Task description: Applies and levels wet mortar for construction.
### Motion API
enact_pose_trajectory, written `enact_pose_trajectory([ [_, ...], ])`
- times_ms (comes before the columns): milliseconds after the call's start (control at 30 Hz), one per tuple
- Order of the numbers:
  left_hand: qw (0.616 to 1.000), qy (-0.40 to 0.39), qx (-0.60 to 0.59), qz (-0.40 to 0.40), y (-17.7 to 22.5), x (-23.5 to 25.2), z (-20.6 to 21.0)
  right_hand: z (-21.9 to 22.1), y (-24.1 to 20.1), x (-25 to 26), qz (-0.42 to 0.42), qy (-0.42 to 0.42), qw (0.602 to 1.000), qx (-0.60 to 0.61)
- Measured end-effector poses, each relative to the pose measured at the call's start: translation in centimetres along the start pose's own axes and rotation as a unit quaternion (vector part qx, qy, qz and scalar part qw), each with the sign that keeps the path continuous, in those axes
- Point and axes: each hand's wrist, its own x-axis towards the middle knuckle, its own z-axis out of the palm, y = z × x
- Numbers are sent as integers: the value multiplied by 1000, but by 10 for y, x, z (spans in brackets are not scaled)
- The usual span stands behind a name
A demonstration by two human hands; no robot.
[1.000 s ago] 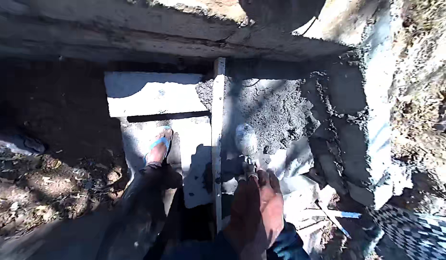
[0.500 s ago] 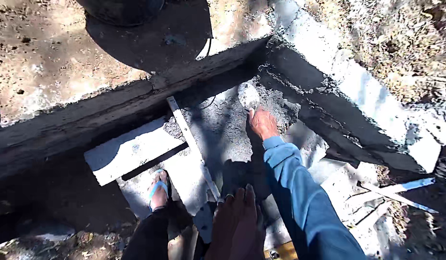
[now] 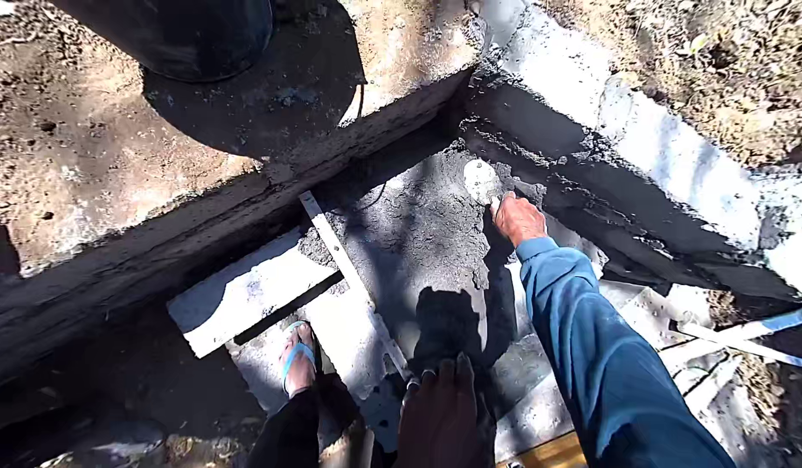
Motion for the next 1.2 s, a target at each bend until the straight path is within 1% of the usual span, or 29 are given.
enact_pose_trajectory([
  [67,1000,-10,-8,-10,-4,-1,-10,-12,-6,-20,-17,18,1000,6],
  [133,1000,1,-12,-24,-4,-3,-15,-19,-29,-33,-48,40,997,38],
  [233,999,39,5,-13,0,0,-9,-28,-82,-12,-88,29,992,81],
  [267,999,51,11,-2,2,3,-5,-30,-92,0,-88,21,992,84],
  [300,998,56,14,6,3,6,0,-29,-92,8,-81,10,993,86],
  [367,998,50,20,10,6,9,11,-22,-73,16,-72,-5,995,68],
  [533,998,24,60,5,16,23,16,-12,5,22,-36,-11,999,11],
  [600,997,19,71,6,21,29,17,-14,22,22,-27,-27,999,10],
  [733,998,13,60,10,31,35,25,-9,42,22,-22,-27,999,19],
  [867,999,-3,46,2,25,26,23,-1,60,16,0,-40,999,23],
  [967,999,-8,40,-1,21,18,19,5,64,9,20,-45,998,34],
  [1000,999,-4,35,-6,18,14,15,12,67,3,25,-50,998,42],
  [1067,999,29,24,7,16,20,7,-2,72,10,40,-57,997,32],
  [1100,999,34,22,13,13,17,8,-4,75,9,48,-80,995,27],
  [1167,1000,17,14,9,8,-3,12,31,83,-15,62,-137,988,32],
  [1200,1000,21,8,6,6,-4,6,39,79,-17,60,-111,991,46],
])
